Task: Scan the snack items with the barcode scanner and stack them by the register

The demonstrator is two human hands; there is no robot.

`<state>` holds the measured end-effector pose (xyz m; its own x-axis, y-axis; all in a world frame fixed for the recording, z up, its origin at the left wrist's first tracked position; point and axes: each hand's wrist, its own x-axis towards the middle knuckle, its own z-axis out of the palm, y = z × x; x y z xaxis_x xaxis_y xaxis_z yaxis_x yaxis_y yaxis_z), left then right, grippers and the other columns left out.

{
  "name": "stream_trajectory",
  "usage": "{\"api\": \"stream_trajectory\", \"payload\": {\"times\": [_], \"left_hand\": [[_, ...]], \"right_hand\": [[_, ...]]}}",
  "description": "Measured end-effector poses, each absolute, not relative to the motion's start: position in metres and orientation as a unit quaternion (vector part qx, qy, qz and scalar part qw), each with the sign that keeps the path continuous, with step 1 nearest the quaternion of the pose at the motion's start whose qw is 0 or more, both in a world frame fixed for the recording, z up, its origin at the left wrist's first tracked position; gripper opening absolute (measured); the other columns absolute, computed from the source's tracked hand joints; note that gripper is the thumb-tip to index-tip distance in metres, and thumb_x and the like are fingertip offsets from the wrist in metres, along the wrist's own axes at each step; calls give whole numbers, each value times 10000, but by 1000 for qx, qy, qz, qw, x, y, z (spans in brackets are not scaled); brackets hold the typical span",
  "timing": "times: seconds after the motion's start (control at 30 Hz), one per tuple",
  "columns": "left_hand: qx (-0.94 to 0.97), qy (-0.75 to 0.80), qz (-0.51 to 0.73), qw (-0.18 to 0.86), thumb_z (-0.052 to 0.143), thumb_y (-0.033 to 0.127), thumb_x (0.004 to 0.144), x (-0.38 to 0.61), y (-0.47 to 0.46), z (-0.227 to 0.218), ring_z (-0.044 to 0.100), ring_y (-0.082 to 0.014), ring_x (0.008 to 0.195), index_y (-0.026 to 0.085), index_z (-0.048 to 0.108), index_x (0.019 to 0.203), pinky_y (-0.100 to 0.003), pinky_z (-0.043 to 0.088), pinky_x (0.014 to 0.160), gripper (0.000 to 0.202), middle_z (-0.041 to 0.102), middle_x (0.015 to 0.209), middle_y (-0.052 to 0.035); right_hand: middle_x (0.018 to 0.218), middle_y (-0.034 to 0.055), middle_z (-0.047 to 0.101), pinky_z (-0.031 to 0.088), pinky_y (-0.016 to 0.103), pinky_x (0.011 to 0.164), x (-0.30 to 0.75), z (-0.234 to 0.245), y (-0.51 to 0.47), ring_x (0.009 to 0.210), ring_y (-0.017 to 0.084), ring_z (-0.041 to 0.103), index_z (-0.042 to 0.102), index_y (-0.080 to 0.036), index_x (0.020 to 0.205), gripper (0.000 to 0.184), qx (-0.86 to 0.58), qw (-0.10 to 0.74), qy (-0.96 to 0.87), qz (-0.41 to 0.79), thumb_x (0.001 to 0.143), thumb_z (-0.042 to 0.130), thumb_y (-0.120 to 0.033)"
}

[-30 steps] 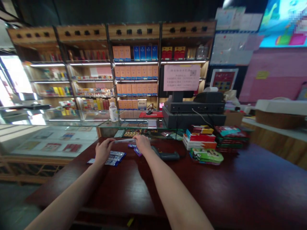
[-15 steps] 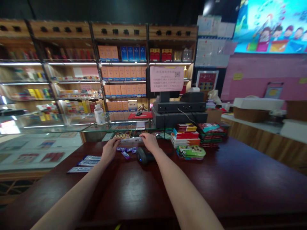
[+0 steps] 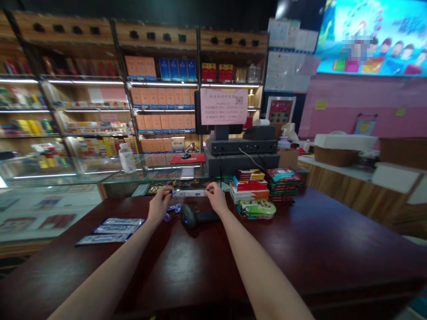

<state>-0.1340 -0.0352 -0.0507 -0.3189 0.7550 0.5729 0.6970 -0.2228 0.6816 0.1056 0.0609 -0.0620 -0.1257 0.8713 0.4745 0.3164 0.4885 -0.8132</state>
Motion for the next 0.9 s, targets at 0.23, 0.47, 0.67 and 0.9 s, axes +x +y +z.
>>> {"api": "stream_trajectory", "payload": {"times": [0.23,0.47,0.67,0.9], "left_hand": [[627,588,510,-2,634,215,826,-120,-28,-56,631,-239,1145,232,588,1211,-426,483,1040,389,656,1251,-82],[676,560,478,-41,606,178,847,-113,-30,-61,539,-223,1297,249,591,1265,-400,416,1138,424,578,1350,-74],[712,554,429,-51,566,205,896,-112,-30,-67,586,-229,1234,261,589,1304,-417,452,1093,413,611,1333,-77],[725,602,303,-141,545,248,938,-108,-41,-57,586,-269,1188,300,595,1338,-442,434,1041,407,666,1260,-84]], "right_hand": [[662,-33,673,456,310,714,121,-70,62,670,188,640,639,-216,868,197,-442,525,-668,288,728,629,-355],[726,-2,712,489,326,748,131,-73,58,733,202,682,650,-201,866,184,-437,534,-659,300,735,614,-326],[783,16,735,510,345,797,137,-70,55,783,207,697,663,-197,849,166,-428,534,-661,307,733,617,-307],[803,14,739,523,354,818,138,-67,54,806,205,704,673,-200,845,150,-424,529,-661,321,731,628,-285]]}}
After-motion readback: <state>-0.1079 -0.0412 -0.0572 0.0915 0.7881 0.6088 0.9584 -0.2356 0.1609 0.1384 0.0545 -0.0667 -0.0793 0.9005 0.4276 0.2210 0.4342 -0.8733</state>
